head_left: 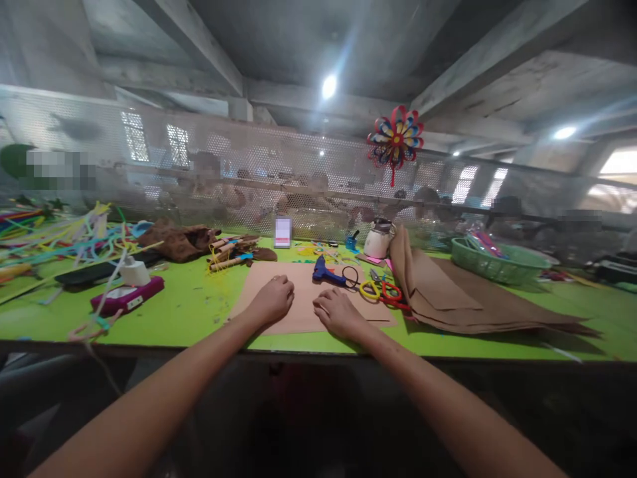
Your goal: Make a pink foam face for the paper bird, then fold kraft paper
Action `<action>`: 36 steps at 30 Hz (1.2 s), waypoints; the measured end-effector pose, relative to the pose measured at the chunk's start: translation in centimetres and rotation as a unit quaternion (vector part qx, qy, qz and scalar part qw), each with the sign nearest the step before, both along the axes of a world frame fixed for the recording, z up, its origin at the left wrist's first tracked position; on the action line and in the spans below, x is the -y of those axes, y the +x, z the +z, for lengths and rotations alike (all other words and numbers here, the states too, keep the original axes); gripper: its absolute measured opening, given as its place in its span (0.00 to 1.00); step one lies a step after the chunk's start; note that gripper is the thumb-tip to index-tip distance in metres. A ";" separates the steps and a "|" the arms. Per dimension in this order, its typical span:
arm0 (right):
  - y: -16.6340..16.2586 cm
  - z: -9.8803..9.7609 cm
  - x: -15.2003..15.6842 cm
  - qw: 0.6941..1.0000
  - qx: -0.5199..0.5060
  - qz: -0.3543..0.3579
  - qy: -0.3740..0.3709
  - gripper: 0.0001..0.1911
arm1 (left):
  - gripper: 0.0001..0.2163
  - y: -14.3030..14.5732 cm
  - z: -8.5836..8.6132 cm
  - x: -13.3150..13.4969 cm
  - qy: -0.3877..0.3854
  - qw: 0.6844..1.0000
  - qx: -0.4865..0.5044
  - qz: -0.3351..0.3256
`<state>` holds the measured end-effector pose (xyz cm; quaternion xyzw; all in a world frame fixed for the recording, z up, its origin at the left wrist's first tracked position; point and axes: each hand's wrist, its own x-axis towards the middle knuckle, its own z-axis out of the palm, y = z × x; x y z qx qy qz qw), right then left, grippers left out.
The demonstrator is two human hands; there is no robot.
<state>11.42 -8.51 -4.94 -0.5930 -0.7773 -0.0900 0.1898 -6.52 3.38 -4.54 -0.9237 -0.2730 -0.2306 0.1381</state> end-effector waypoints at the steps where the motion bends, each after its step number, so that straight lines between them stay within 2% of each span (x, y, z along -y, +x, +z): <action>1: 0.1 -0.2 0.0 1.000 0.003 -0.005 -0.001 0.15 | 0.13 0.0 0.0 0.0 0.000 1.000 0.000 0.000; 10: 0.6 -0.9 -0.4 1.000 0.012 -0.001 0.001 0.16 | 0.15 0.1 -0.6 -0.9 -0.002 0.999 -0.036 -0.025; 17: 0.5 -1.2 -0.6 0.999 0.018 -0.040 0.026 0.13 | 0.15 0.4 -1.0 -1.3 -0.013 0.999 -0.038 -0.019; 27: 0.0 -0.8 0.8 0.984 0.035 -0.121 0.124 0.14 | 0.15 0.1 -1.1 -1.1 -0.028 0.999 -0.014 0.019; 36: 0.0 -0.7 0.9 0.978 0.047 -0.146 0.142 0.18 | 0.14 0.0 -0.6 -0.2 -0.050 0.997 -0.018 0.050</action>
